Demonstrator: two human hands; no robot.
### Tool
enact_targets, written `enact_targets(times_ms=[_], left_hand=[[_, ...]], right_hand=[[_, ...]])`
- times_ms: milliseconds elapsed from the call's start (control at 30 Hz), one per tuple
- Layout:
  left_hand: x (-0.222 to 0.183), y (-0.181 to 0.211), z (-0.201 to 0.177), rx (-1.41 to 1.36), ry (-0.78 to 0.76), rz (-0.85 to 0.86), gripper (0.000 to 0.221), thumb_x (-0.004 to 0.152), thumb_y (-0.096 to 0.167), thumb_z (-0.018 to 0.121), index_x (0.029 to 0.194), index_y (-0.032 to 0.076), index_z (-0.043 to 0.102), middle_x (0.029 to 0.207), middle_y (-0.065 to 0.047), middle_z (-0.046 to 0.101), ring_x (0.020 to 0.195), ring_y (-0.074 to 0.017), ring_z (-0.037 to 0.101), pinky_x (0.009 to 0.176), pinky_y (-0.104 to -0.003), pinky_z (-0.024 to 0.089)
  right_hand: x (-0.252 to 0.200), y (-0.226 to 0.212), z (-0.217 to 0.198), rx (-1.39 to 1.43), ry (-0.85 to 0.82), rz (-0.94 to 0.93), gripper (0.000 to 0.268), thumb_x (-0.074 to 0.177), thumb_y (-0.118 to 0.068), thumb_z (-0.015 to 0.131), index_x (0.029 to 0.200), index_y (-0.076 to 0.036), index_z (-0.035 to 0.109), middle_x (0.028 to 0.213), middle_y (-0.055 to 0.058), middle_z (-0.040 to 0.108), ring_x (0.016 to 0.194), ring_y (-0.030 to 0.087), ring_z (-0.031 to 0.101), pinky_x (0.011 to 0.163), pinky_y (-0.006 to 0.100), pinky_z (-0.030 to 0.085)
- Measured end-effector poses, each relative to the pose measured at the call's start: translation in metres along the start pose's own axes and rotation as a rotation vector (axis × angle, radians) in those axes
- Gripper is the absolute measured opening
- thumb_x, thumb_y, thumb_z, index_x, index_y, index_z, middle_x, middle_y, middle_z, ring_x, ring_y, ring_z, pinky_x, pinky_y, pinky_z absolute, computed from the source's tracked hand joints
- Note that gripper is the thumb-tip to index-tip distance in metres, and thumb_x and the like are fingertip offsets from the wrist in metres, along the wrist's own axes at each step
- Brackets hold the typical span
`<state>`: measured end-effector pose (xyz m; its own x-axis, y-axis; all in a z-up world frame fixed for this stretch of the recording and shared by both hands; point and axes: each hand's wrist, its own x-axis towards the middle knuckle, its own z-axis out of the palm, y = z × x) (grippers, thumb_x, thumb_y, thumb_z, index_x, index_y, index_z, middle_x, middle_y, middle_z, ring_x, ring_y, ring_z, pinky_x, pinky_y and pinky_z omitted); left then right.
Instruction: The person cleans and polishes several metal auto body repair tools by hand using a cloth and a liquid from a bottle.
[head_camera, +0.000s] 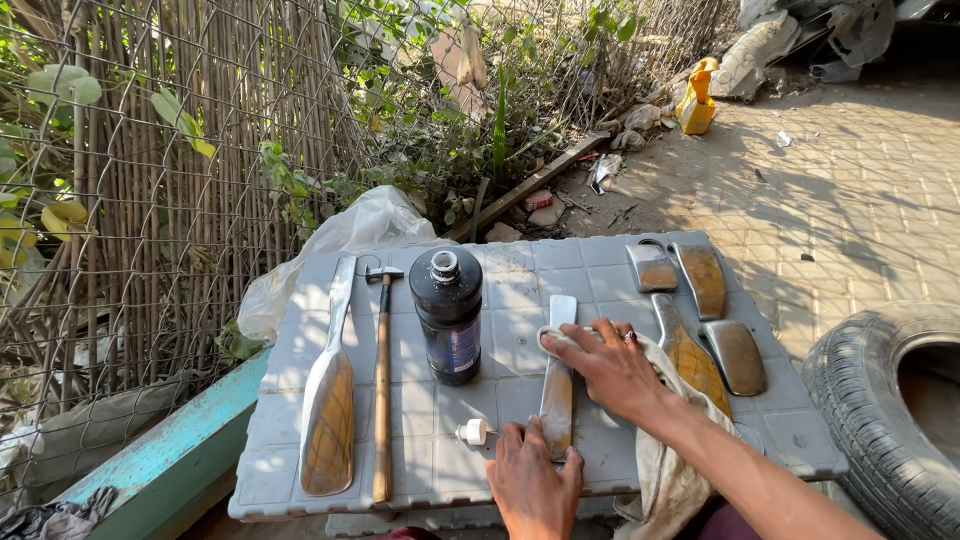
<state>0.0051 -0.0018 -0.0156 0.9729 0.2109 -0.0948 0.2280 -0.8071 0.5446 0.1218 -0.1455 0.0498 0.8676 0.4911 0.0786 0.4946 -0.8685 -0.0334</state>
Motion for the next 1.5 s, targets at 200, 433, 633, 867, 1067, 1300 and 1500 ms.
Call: enact_targets(times_ms=[200, 433, 633, 867, 1067, 1300, 1500], left_hand=[[-0.002, 0.001, -0.003, -0.003, 0.003, 0.013, 0.063, 0.084, 0.045, 0.072, 0.136, 0.013, 0.058, 0.117, -0.005, 0.055, 0.114, -0.0292, 0.058, 0.087, -0.051, 0.049], [-0.006, 0.004, -0.008, -0.014, -0.023, 0.017, 0.065, 0.086, 0.043, 0.072, 0.140, 0.011, 0.055, 0.118, -0.004, 0.054, 0.113, -0.0297, 0.058, 0.087, -0.052, 0.049], [-0.005, 0.000, -0.004, -0.051, 0.037, 0.050, 0.066, 0.081, 0.041, 0.073, 0.138, 0.010, 0.058, 0.110, -0.006, 0.056, 0.108, -0.0341, 0.059, 0.084, -0.053, 0.048], [-0.003, -0.002, 0.004, -0.037, 0.106, 0.078, 0.060, 0.078, 0.043, 0.073, 0.128, 0.010, 0.064, 0.108, -0.007, 0.059, 0.104, -0.0353, 0.061, 0.080, -0.053, 0.050], [-0.005, -0.002, 0.001, -0.028, 0.067, 0.060, 0.063, 0.080, 0.045, 0.073, 0.131, 0.010, 0.061, 0.111, -0.008, 0.057, 0.106, -0.0353, 0.059, 0.082, -0.054, 0.049], [-0.009, 0.005, -0.014, -0.055, 0.056, 0.056, 0.055, 0.081, 0.042, 0.073, 0.125, 0.010, 0.064, 0.110, -0.009, 0.059, 0.106, -0.0357, 0.060, 0.084, -0.053, 0.048], [-0.013, 0.005, -0.017, -0.061, 0.074, 0.069, 0.051, 0.080, 0.039, 0.071, 0.122, 0.011, 0.065, 0.107, -0.008, 0.059, 0.106, -0.0343, 0.060, 0.084, -0.051, 0.047]], right_hand=[[0.021, -0.008, -0.043, 0.216, -0.229, 0.303, 0.093, 0.084, 0.022, 0.037, 0.154, -0.039, 0.036, 0.166, 0.001, 0.025, 0.156, 0.038, 0.010, 0.126, 0.065, 0.009], [0.033, -0.012, -0.035, 0.204, -0.282, 0.549, 0.098, 0.081, 0.017, 0.030, 0.157, -0.043, 0.030, 0.158, 0.007, 0.029, 0.133, 0.043, 0.036, 0.106, 0.054, 0.044], [-0.032, -0.009, 0.011, 0.025, 0.004, 0.032, 0.108, 0.070, 0.032, 0.041, 0.153, -0.037, 0.036, 0.155, -0.005, 0.043, 0.112, 0.027, 0.044, 0.063, 0.035, 0.058], [-0.020, -0.005, -0.021, 0.018, 0.062, -0.250, 0.093, 0.071, 0.023, 0.046, 0.145, -0.032, 0.049, 0.150, -0.003, 0.050, 0.128, 0.034, 0.044, 0.097, 0.054, 0.044], [0.044, 0.009, -0.038, 0.132, -0.307, 0.321, 0.099, 0.083, 0.022, 0.036, 0.159, -0.040, 0.025, 0.167, -0.001, 0.020, 0.151, 0.032, 0.014, 0.121, 0.057, 0.021], [0.006, -0.018, -0.035, 0.133, -0.185, 0.183, 0.105, 0.070, 0.026, 0.040, 0.156, -0.035, 0.033, 0.164, 0.006, 0.029, 0.147, 0.054, 0.020, 0.111, 0.077, 0.032], [-0.059, -0.008, 0.017, -0.222, 0.246, -0.501, 0.089, 0.073, 0.018, 0.056, 0.150, -0.025, 0.044, 0.153, 0.006, 0.046, 0.119, 0.036, 0.049, 0.092, 0.052, 0.042]])
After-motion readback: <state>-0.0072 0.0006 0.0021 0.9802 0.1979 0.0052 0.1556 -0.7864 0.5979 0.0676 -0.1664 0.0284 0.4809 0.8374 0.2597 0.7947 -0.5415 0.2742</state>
